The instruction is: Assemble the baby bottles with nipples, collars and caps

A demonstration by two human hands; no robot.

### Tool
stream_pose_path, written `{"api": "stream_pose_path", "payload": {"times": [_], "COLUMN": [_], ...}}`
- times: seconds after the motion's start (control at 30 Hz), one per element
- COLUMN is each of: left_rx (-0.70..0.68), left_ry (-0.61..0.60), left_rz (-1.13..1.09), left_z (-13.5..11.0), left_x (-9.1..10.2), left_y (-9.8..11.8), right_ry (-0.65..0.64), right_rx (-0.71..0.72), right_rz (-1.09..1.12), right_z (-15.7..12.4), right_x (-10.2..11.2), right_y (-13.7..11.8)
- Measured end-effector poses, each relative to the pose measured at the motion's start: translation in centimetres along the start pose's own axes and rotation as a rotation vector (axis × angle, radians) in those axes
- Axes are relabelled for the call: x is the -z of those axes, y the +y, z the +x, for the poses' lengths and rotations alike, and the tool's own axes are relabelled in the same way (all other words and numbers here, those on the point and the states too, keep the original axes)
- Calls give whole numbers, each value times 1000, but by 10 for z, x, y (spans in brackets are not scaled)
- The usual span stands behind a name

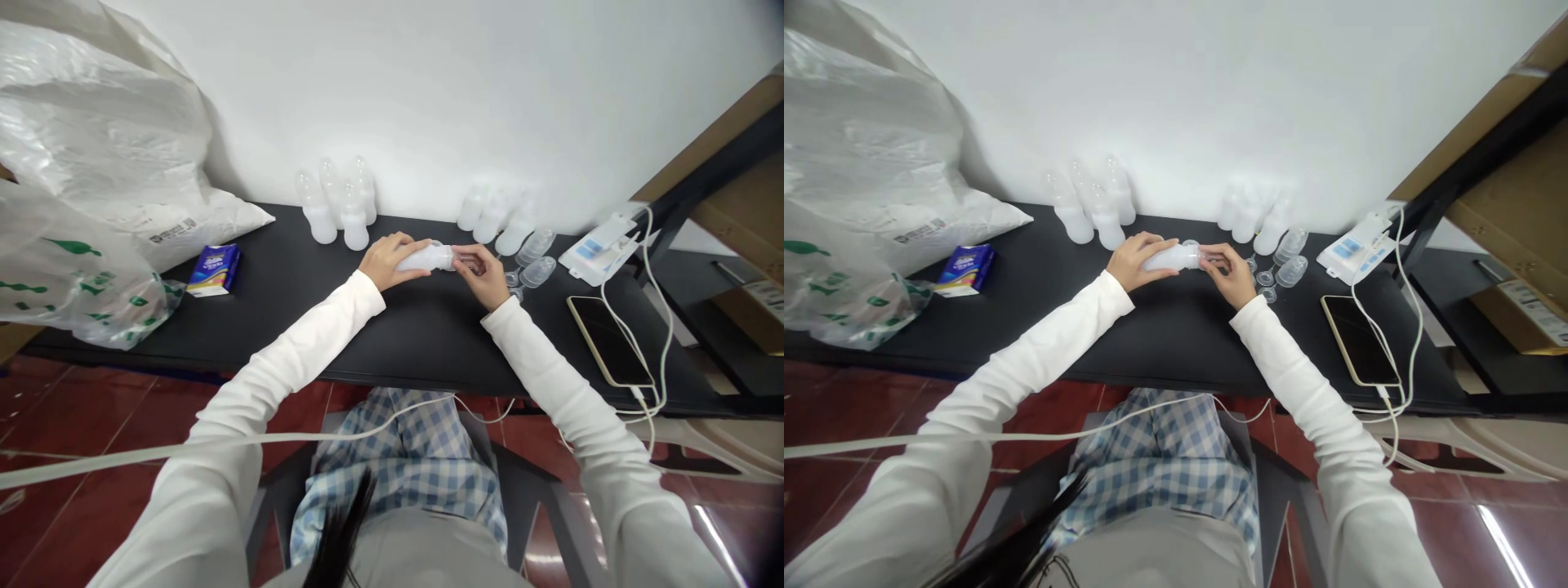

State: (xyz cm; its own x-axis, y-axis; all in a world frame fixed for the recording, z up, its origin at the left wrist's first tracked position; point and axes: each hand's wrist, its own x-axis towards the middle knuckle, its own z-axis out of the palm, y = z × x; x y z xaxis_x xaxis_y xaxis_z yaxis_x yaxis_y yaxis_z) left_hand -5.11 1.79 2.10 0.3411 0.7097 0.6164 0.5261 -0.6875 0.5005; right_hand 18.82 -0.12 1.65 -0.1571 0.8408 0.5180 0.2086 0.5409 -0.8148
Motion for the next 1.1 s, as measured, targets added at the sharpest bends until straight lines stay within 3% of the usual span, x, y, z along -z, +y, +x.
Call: {"api": "stream_pose_path", "payload": {"times": [0.2, 0.57, 0.93, 1.1], "left_rx": [-173, -200, -420, -503], "left_ry": [-27, -86, 7, -41], "left_rz": [172, 280, 432, 455], "left_z": [-3, -6, -4, -4], "left_x": [-4, -2, 0, -1], "left_y": [-15, -16, -18, -9], "right_ry": [-20, -80, -100, -112], "right_rx": [184, 300, 30, -17], "right_rz": [-135, -329, -430, -601], "right_z": [-3, -5, -6, -5], "right_x": [2, 3, -2, -1], "right_y": [0, -4, 3, -2]}}
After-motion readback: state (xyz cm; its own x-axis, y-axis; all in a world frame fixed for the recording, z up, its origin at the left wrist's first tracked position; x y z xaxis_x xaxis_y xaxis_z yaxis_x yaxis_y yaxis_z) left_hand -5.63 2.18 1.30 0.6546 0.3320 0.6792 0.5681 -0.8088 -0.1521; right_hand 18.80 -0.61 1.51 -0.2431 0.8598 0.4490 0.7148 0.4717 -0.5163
